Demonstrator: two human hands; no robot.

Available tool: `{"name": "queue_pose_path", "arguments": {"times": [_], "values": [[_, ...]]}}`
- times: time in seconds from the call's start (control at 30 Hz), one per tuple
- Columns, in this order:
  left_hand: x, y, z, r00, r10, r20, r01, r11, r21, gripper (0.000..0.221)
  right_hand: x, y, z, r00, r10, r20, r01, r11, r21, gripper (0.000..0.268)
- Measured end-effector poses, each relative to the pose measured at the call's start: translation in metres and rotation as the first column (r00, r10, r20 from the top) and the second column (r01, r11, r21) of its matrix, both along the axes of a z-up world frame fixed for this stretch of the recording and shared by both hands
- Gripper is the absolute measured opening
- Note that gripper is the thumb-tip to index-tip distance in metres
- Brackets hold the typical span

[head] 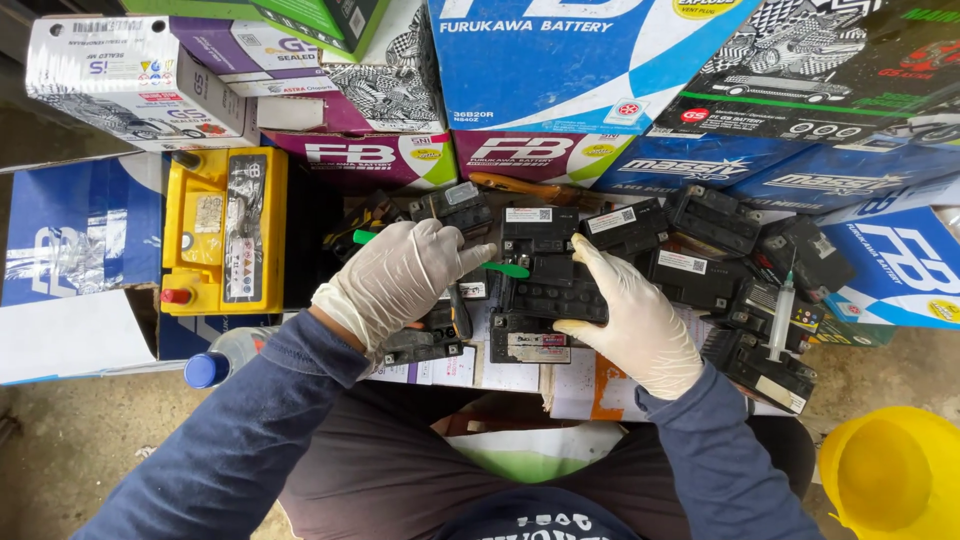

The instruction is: Cleaning terminals and surfaces of small batteries using a toothbrush and a screwdriver

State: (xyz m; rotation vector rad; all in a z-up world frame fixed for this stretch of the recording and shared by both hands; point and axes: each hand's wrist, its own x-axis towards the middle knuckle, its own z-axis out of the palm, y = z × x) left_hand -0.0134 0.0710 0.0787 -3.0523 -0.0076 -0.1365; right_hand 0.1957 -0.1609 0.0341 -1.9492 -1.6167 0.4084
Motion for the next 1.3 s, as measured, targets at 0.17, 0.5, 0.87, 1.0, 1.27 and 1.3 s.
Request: {"name": "queue_pose_path", "arguments": {"times": [0.17, 0.5, 0.87, 1.0, 1.27, 1.3], "values": [[0.001, 0.009, -0.005, 0.999, -0.011, -0.052, 0.01, 1.0, -0.007, 0.036, 0.001, 0.0, -0.005, 1.0, 0.002, 0.008, -0.002, 1.0, 0.005, 0.108], [0.006, 0.011, -0.009, 0.99, 0.113, -0.081, -0.135, 0.916, -0.378, 0.022, 0.001, -0.001, -0.01, 1.0, -0.002, -0.011, 0.003, 0.999, 0.039, 0.105], [0.019, 0.011, 0.011, 0.99, -0.072, -0.122, 0.074, 0.997, 0.011, 0.029, 0.002, 0.0, -0.005, 1.0, 0.013, -0.001, -0.013, 0.999, 0.029, 0.108], [0.026, 0.012, 0.012, 0.985, -0.051, -0.168, 0.061, 0.997, 0.053, 0.031, 0.002, 0.001, -0.002, 1.0, 0.016, 0.008, -0.016, 0.999, 0.033, 0.109], [0.034, 0.006, 0.056, 0.936, 0.056, -0.347, -0.07, 0.997, -0.027, 0.036, 0.001, 0.002, -0.007, 1.0, 0.001, 0.007, -0.001, 0.998, 0.066, 0.11], [0.038, 0.005, 0.072, 0.881, 0.063, -0.468, -0.127, 0.986, -0.107, 0.037, 0.0, 0.0, -0.008, 1.0, 0.004, 0.018, -0.006, 0.997, 0.075, 0.111]]}}
